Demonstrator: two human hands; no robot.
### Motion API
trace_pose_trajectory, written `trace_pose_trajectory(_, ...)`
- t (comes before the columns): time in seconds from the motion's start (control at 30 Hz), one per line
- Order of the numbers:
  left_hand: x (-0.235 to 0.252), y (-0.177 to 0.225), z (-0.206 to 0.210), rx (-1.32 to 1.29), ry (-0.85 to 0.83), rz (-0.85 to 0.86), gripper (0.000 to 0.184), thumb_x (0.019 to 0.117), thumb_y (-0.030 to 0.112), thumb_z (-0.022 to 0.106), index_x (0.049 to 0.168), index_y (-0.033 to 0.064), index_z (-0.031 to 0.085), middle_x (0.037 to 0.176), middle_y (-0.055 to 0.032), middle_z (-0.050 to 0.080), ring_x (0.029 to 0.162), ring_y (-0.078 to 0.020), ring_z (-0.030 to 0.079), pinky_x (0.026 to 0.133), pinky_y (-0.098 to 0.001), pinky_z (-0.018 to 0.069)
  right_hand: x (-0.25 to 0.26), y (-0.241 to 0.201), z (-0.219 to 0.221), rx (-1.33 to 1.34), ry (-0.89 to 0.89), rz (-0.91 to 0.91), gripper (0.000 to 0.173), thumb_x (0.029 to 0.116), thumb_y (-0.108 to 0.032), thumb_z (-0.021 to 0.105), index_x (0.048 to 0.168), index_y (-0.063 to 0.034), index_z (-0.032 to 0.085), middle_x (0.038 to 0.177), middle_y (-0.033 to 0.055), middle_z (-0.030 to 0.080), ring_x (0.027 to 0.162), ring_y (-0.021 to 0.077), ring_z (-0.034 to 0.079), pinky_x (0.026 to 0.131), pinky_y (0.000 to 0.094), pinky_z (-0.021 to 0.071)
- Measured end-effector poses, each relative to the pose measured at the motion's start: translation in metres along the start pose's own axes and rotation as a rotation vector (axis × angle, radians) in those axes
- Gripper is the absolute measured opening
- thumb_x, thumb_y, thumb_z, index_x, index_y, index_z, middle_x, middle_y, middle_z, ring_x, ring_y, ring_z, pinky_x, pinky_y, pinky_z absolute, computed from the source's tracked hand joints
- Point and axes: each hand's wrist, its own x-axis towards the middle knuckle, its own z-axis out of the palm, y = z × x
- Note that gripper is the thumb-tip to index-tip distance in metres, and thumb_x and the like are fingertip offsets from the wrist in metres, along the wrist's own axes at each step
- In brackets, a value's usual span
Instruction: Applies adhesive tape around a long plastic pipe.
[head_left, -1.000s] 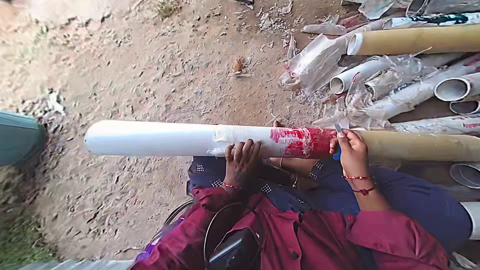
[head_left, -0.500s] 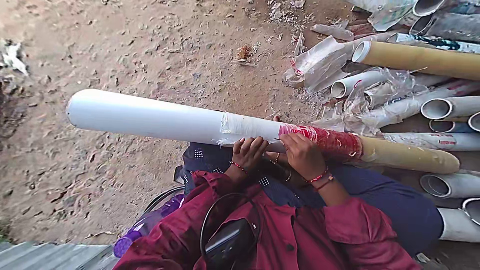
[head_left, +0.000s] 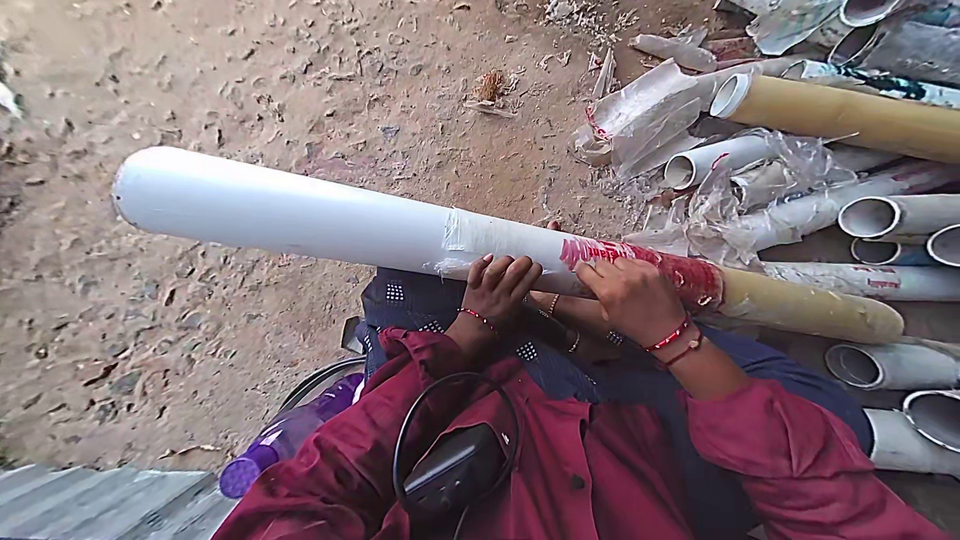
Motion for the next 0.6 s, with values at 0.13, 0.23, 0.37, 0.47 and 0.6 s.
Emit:
trace_pose_trajectory(0.13,0.005,0.006,-0.007,0.015,-0.074,-0.018,0.016,0.0945,0.016,0.063,0.110,0.0134,0.065,0.106,-0.0081,0.065,0.106,-0.0263,0.058,0.105,-0.0415,0.0326,-0.013,0.007,-0.008,-0.079,-0.070,0.012,0.007,0.0802,0.007,0.066,0.084,0.0036,0.071,0.061,0.0176,0.060,0.053,0.0350,0.064,0.045,0.0425,0.0459)
trace_pose_trajectory(0.23,0.013,0.021,-0.011,0.070,-0.119,-0.013,0.031,0.0923,0.028,0.069,0.109,0.0021,0.067,0.107,-0.0177,0.065,0.103,-0.0338,0.061,0.098,-0.0430,0.0415,-0.028,0.022,-0.018,-0.002,-0.171,0.119,0.013,0.0781,0.010,0.066,0.086,0.0031,0.073,0.063,0.0190,0.062,0.056,0.0386,0.066,0.047,0.0483,0.0475)
trace_pose_trajectory(0.37,0.015,0.029,0.003,0.121,-0.070,0.055,0.033,0.0958,0.028,0.066,0.113,0.0012,0.069,0.114,-0.0160,0.065,0.100,-0.0291,0.060,0.089,-0.0401,0.0399,-0.041,0.043,-0.012,0.038,0.058,0.358,0.024,0.0974,-0.006,0.053,0.100,0.0055,0.073,0.084,0.0229,0.073,0.072,0.0414,0.072,0.058,0.0533,0.0537)
trace_pose_trajectory(0.47,0.021,0.034,0.000,0.110,-0.152,0.021,0.040,0.0884,0.029,0.074,0.114,0.0002,0.066,0.109,-0.0174,0.065,0.099,-0.0308,0.062,0.089,-0.0403,0.0432,-0.038,0.040,0.017,0.045,0.250,0.553,0.025,0.1017,-0.007,0.052,0.108,0.0061,0.072,0.091,0.0244,0.074,0.077,0.0426,0.072,0.063,0.0538,0.0541)
trace_pose_trajectory(0.6,0.021,0.036,0.002,0.078,-0.133,-0.038,0.047,0.0757,0.027,0.084,0.110,0.0016,0.066,0.105,-0.0180,0.067,0.099,-0.0335,0.064,0.088,-0.0442,0.0450,-0.027,0.035,0.058,0.067,0.340,0.647,0.026,0.0997,-0.005,0.051,0.109,0.0050,0.073,0.094,0.0226,0.075,0.083,0.0406,0.073,0.069,0.0517,0.0558)
